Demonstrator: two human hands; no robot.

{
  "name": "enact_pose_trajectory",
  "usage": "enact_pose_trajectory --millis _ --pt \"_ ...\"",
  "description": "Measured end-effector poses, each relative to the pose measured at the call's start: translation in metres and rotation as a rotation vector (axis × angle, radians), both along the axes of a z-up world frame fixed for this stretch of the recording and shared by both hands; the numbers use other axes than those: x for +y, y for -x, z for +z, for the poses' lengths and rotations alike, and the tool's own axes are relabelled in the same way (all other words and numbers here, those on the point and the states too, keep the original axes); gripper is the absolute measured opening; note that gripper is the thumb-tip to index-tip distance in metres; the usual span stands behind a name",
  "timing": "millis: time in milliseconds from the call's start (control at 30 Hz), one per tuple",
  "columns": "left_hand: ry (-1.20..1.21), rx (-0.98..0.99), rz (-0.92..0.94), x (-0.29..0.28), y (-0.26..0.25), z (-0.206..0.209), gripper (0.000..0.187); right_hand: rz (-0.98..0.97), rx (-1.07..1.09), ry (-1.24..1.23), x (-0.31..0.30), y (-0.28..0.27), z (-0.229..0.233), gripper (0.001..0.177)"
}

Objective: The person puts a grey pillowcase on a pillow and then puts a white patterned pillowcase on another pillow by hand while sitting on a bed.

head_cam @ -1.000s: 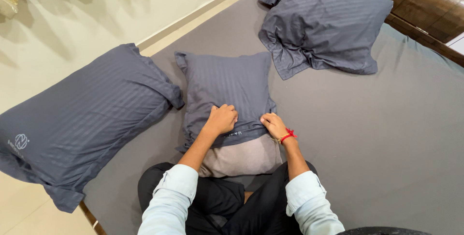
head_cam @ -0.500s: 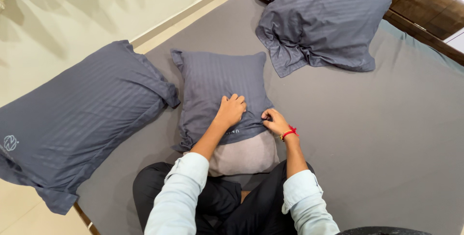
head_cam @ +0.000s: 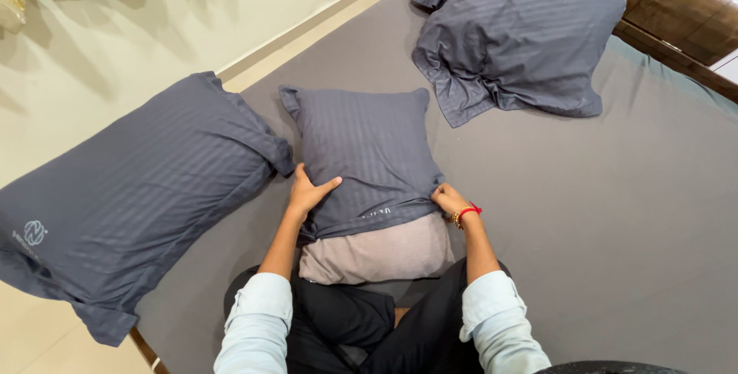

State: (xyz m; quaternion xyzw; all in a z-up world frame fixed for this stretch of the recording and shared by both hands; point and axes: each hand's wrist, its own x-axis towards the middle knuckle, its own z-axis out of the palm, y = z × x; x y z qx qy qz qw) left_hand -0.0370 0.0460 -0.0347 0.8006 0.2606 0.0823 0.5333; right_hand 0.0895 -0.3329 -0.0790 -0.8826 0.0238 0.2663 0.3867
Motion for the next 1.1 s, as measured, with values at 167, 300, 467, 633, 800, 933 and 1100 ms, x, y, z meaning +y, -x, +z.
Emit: enact_pose_trajectory --millis 167,300,467,633,800,933,1100 --pt "0.398 -0.019 -0.001 -0.003 -0.017 -0.021 0.121 -0.059 -0.144 -0.405 0.013 -0.006 -0.014 0.034" --pt "0.201 -0.292 0.073 -0.015 -0.038 -0.012 0.101 -0.080 -0.340 -0.662 0.020 -0.014 -0.020 0.047" --pt "-0.153 -0.437 0.116 0.003 -0.064 0.008 0.092 -0.154 -0.373 -0.956 0.031 -0.031 -0.013 0.055" --pt "-0.477 0.017 0.179 -0.008 -0.088 0.024 0.072 0.040 -0.499 -0.566 0.027 -0.040 -0.014 0.048" --pt "-0.804 -0.414 -0.401 -0.073 -0.124 0.037 0.055 0.191 -0.928 -0.188 0.045 -0.028 0.001 0.037" --pt "-0.914 -0.119 -0.757 -0.124 -0.157 0.049 0.083 0.112 -0.944 -0.098 0.063 -0.025 0.030 0.034" --pt "-0.894 0.101 -0.803 -0.146 -0.182 0.022 0.060 0.069 -0.821 0.005 0.067 -0.042 0.032 0.033"
